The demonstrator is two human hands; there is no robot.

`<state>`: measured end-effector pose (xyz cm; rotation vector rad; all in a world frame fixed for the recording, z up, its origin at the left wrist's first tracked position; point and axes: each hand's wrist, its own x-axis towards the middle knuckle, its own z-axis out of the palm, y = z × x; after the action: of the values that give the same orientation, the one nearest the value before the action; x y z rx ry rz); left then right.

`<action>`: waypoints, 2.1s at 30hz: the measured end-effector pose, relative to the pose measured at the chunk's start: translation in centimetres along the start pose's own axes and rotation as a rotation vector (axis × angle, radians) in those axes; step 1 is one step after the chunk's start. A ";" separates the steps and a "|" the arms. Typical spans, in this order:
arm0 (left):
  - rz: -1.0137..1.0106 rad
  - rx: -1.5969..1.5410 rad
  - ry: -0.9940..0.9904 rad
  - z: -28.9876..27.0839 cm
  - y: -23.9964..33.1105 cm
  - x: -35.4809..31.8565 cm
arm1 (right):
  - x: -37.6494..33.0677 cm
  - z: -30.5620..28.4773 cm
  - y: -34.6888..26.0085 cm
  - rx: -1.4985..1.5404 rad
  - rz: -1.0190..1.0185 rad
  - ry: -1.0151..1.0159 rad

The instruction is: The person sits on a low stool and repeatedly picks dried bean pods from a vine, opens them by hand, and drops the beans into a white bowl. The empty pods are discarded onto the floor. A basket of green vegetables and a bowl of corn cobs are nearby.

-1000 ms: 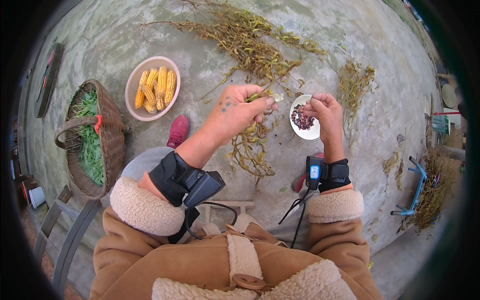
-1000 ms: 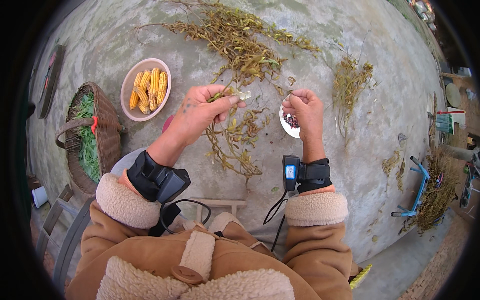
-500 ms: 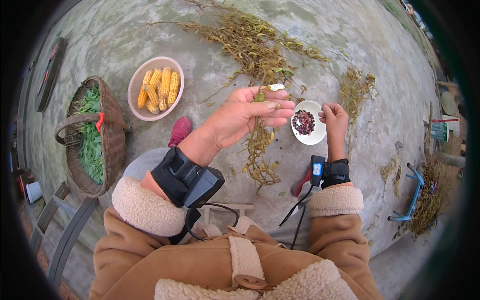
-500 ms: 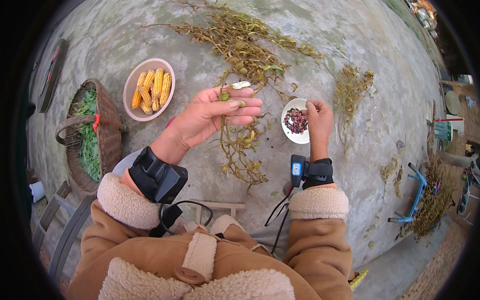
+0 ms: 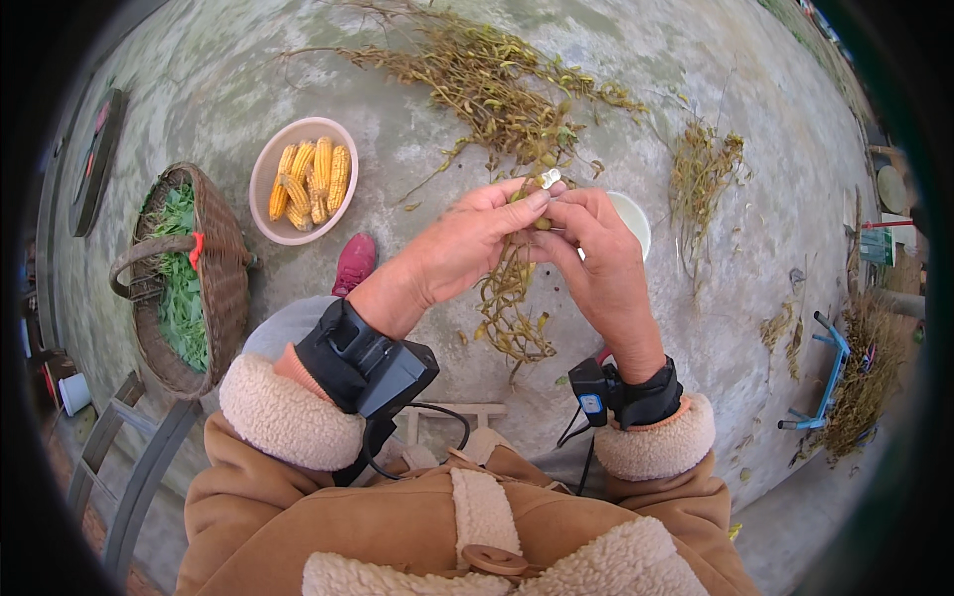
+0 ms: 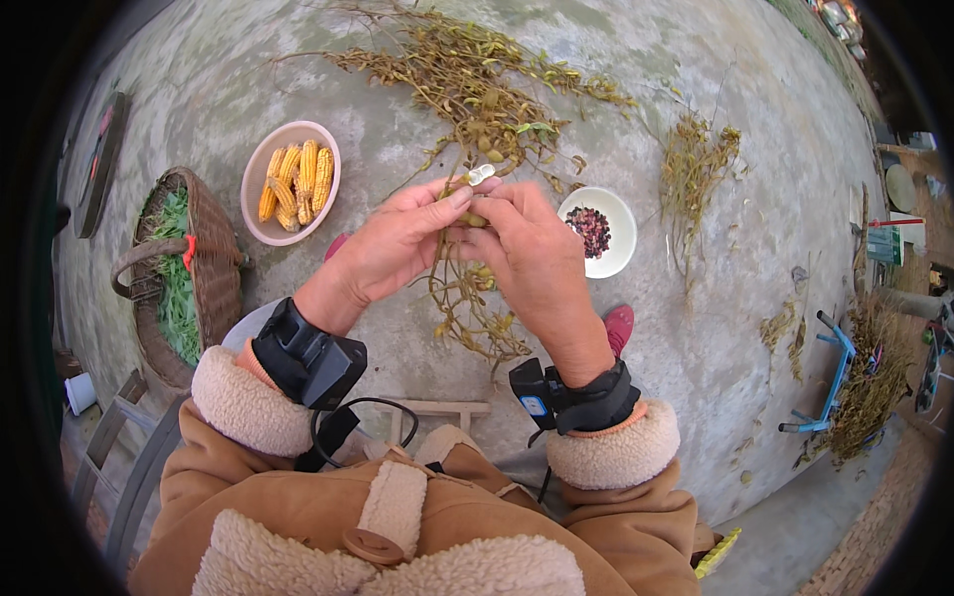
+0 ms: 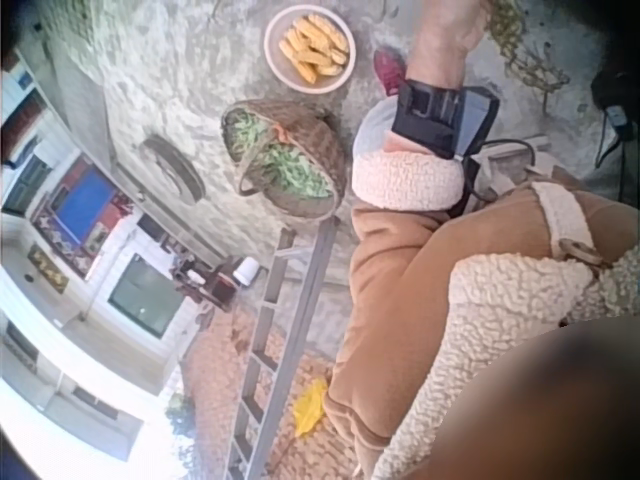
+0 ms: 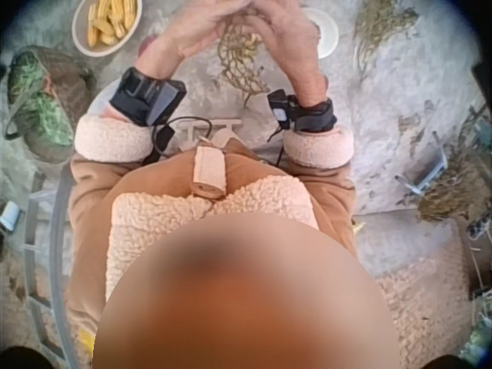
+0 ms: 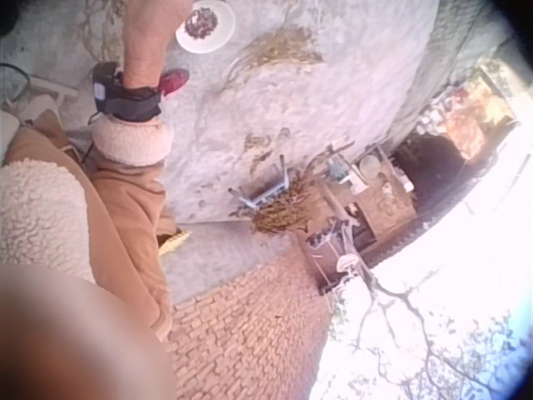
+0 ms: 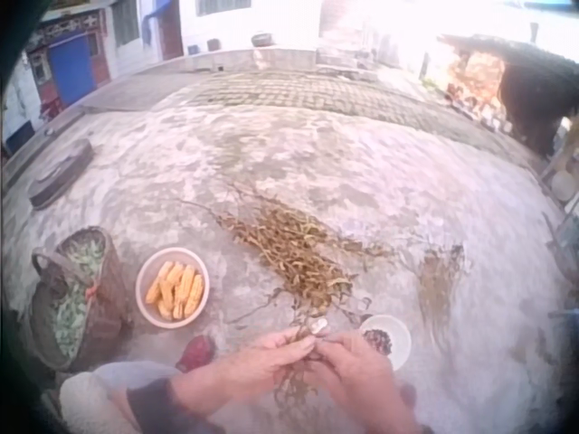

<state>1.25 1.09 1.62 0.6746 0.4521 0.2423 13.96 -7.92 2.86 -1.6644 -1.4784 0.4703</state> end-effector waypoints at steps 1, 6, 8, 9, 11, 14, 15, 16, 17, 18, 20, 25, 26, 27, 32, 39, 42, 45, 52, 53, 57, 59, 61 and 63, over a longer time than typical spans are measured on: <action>-0.001 0.012 0.002 0.0 0.0 0.1 | -0.1 -0.1 0.2 -0.044 -0.022 0.005; 0.085 0.164 0.183 0.3 -0.5 0.4 | -0.2 -0.3 0.6 -0.232 0.061 -0.017; 0.145 0.315 0.255 0.2 -0.5 0.4 | -0.2 -0.3 0.8 -0.108 0.095 -0.008; 0.174 0.343 0.242 0.1 -0.5 0.4 | -0.2 -0.3 0.9 -0.046 0.111 -0.004; 0.225 0.409 0.249 0.1 -0.5 0.2 | -0.4 -0.4 0.9 0.056 0.172 0.001; 0.262 0.417 0.248 0.0 -0.4 0.1 | -0.4 -0.4 1.0 0.274 0.288 0.003; 0.256 0.387 0.250 0.0 -0.3 0.1 | -0.3 -0.4 1.0 0.358 0.332 0.003; 0.250 0.356 0.253 0.0 -0.3 0.0 | -0.2 -0.4 1.0 0.422 0.343 -0.005; 0.243 0.325 0.256 0.0 -0.2 0.0 | -0.1 -0.5 1.0 0.486 0.353 -0.013; 0.230 0.314 0.245 0.0 -0.1 -0.1 | -0.1 -0.5 0.9 0.540 0.380 -0.020; 0.207 0.295 0.229 -0.2 0.2 -0.3 | 0.1 -0.6 0.7 0.640 0.359 -0.056; 0.138 0.228 0.203 -0.5 0.5 -0.4 | 0.2 -0.5 0.0 0.745 0.226 -0.086; 0.128 0.205 0.193 -0.5 0.5 -0.4 | 0.2 -0.4 -0.1 0.681 0.208 -0.074; 0.132 0.169 0.182 -0.5 0.4 -0.3 | 0.2 -0.4 -0.2 0.616 0.189 -0.061; 0.135 0.114 0.173 0.0 0.4 -0.5 | 0.2 0.3 -0.6 0.740 0.292 0.098; 0.240 0.316 0.192 0.2 0.1 -0.6 | 0.1 0.4 -0.3 0.676 0.341 0.159; 0.251 0.357 0.178 0.1 -0.2 -0.7 | -0.1 0.5 -0.2 0.643 0.336 0.160; 0.257 0.362 0.181 0.0 -0.4 -0.8 | -0.1 0.4 0.0 0.633 0.336 0.147; 0.217 0.306 0.215 0.1 -0.1 -0.8 | 0.2 0.3 0.3 0.612 0.316 0.091; 0.231 0.316 0.207 0.0 -0.1 -0.7 | 0.2 0.2 0.3 0.592 0.315 0.079; 0.222 0.299 0.210 0.0 0.1 -0.7 | 0.3 0.1 0.2 0.547 0.268 0.079; 0.212 0.296 0.213 0.0 0.2 -0.7 | 0.3 0.1 0.2 0.541 0.265 0.071; 0.210 0.297 0.215 0.0 0.2 -0.7 | 0.3 0.1 0.2 0.527 0.254 0.061; 0.223 0.307 0.215 0.0 0.2 -0.7 | 0.3 0.0 0.2 0.508 0.236 0.047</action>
<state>0.58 0.99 1.96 1.0066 0.6280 0.4656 14.16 -7.59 2.80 -1.4273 -1.0184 0.8513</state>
